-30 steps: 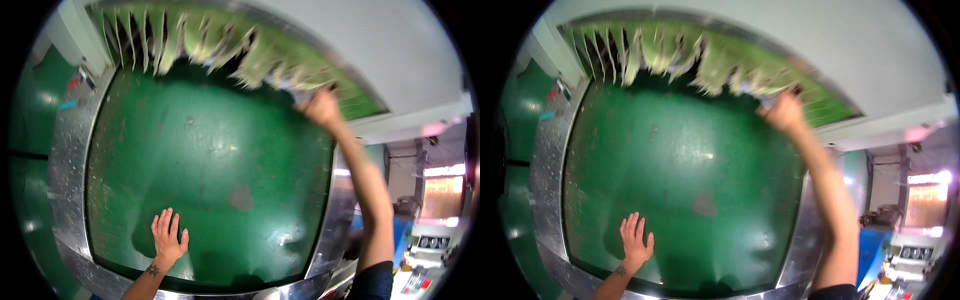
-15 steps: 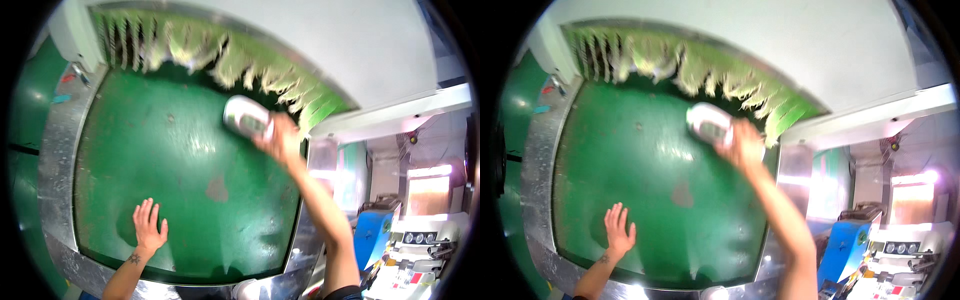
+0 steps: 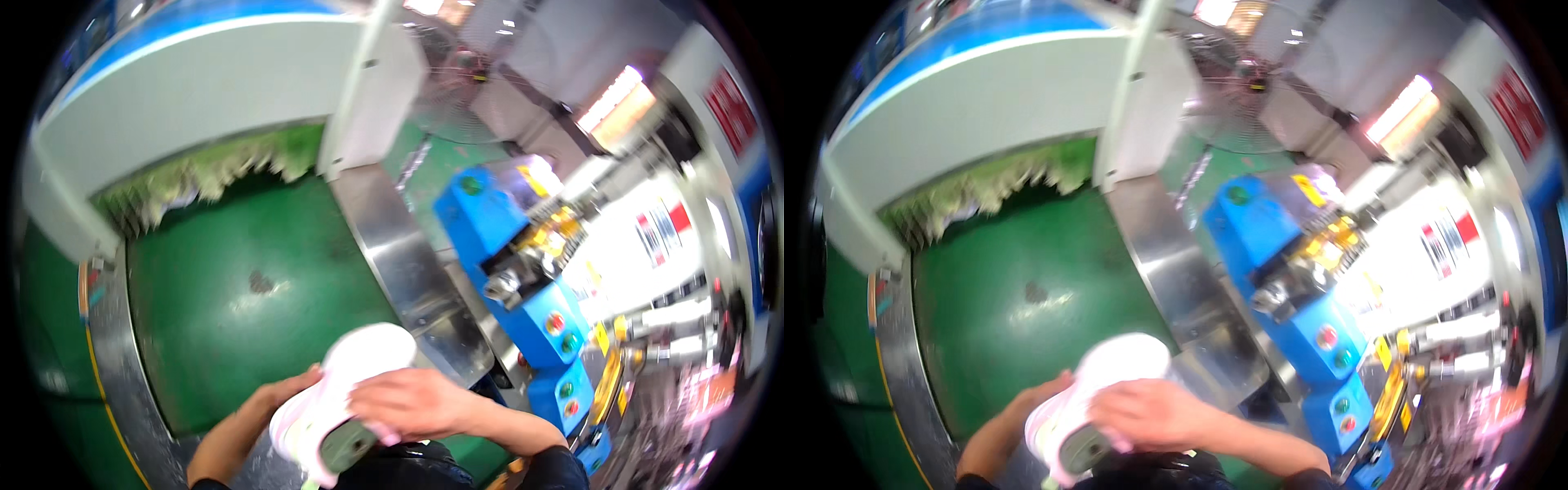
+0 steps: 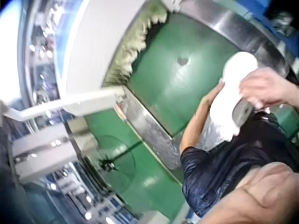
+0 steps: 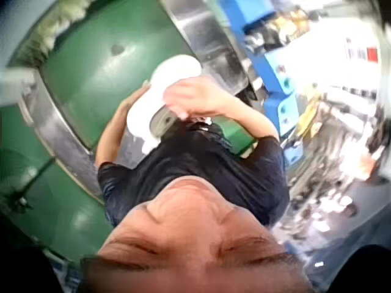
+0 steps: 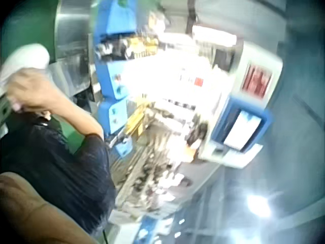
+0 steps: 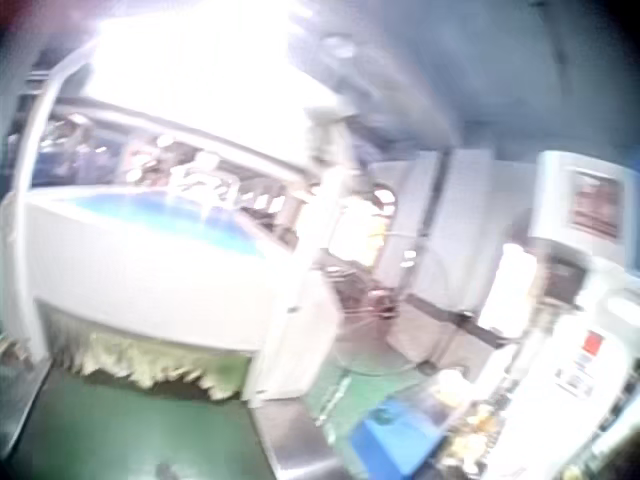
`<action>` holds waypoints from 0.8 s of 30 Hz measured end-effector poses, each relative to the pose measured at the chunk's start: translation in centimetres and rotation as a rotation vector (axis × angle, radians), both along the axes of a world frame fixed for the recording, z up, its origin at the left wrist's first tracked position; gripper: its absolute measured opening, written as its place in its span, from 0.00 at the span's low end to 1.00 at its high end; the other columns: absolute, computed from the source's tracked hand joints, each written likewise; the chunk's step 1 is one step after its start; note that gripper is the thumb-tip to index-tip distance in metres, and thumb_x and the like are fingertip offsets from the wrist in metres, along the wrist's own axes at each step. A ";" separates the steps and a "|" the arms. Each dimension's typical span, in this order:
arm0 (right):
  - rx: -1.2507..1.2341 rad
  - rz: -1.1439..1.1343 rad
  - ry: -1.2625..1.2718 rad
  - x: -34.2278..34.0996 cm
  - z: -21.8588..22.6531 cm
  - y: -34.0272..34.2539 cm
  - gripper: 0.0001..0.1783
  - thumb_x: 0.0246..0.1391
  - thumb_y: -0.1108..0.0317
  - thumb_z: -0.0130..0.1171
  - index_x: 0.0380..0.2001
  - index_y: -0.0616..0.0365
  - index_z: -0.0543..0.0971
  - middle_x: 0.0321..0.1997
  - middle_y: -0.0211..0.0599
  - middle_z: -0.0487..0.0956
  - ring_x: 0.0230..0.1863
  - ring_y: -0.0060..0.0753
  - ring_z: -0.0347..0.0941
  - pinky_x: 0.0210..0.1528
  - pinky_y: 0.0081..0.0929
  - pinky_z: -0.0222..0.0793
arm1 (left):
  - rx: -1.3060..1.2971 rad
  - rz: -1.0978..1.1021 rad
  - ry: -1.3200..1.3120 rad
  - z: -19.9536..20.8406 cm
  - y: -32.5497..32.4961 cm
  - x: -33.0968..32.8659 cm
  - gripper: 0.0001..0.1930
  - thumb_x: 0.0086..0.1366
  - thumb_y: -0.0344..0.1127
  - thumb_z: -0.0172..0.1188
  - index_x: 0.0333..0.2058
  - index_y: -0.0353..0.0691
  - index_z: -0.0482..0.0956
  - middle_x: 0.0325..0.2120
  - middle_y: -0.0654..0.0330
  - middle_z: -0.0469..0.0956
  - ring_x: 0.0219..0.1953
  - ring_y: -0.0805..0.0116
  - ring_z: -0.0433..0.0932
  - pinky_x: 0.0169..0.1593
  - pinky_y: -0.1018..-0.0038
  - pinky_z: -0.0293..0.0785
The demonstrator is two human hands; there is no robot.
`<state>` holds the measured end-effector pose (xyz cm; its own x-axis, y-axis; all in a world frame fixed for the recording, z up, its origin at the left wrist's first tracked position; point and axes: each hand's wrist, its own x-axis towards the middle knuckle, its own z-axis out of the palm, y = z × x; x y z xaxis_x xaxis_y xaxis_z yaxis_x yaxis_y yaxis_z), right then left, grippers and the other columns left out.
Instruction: The person operates a sequence of industrial machines to process shoes. They pick up shoes, place them into press machines, and then feed them through a conveyor belt system with hanging brushes.
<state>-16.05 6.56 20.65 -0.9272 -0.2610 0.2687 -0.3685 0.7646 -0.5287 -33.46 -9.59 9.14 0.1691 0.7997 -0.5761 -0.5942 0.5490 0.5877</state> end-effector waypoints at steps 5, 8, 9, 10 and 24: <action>-0.471 -0.611 0.133 9.9 -3.3 -5.9 0.42 0.48 0.65 0.65 0.64 0.62 0.58 0.65 0.48 0.61 0.66 0.46 0.58 0.67 0.42 0.54 | 0.336 0.301 -0.088 0.9 -3.5 5.4 0.38 0.59 0.54 0.46 0.62 0.33 0.56 0.59 0.45 0.61 0.60 0.53 0.65 0.62 0.59 0.62; -1.006 -0.692 -0.079 13.2 -6.4 -10.2 0.47 0.48 0.63 0.69 0.64 0.63 0.52 0.66 0.45 0.58 0.67 0.39 0.56 0.66 0.36 0.53 | 0.458 0.316 -0.153 0.8 -1.5 8.7 0.41 0.53 0.50 0.50 0.62 0.32 0.55 0.58 0.42 0.62 0.59 0.50 0.66 0.62 0.56 0.63; -0.824 -0.714 -0.054 13.5 -6.0 -11.2 0.46 0.48 0.62 0.68 0.64 0.64 0.53 0.65 0.46 0.60 0.66 0.40 0.57 0.65 0.36 0.54 | 0.470 0.301 -0.161 0.8 -0.8 10.2 0.42 0.51 0.49 0.52 0.62 0.31 0.55 0.57 0.42 0.63 0.59 0.49 0.66 0.61 0.56 0.63; -0.781 -0.801 0.025 13.7 -6.0 -11.5 0.44 0.48 0.62 0.68 0.63 0.62 0.55 0.61 0.46 0.64 0.64 0.41 0.59 0.65 0.37 0.55 | 0.494 0.284 -0.172 1.1 -0.2 11.5 0.43 0.49 0.48 0.53 0.62 0.31 0.54 0.57 0.41 0.63 0.58 0.48 0.66 0.61 0.55 0.64; -0.854 -0.809 0.327 24.7 -4.5 -8.7 0.45 0.46 0.65 0.68 0.63 0.60 0.53 0.60 0.45 0.67 0.63 0.41 0.61 0.64 0.37 0.56 | 0.679 0.103 -0.105 2.2 5.0 22.5 0.40 0.52 0.46 0.58 0.60 0.30 0.56 0.56 0.42 0.65 0.57 0.50 0.68 0.61 0.57 0.64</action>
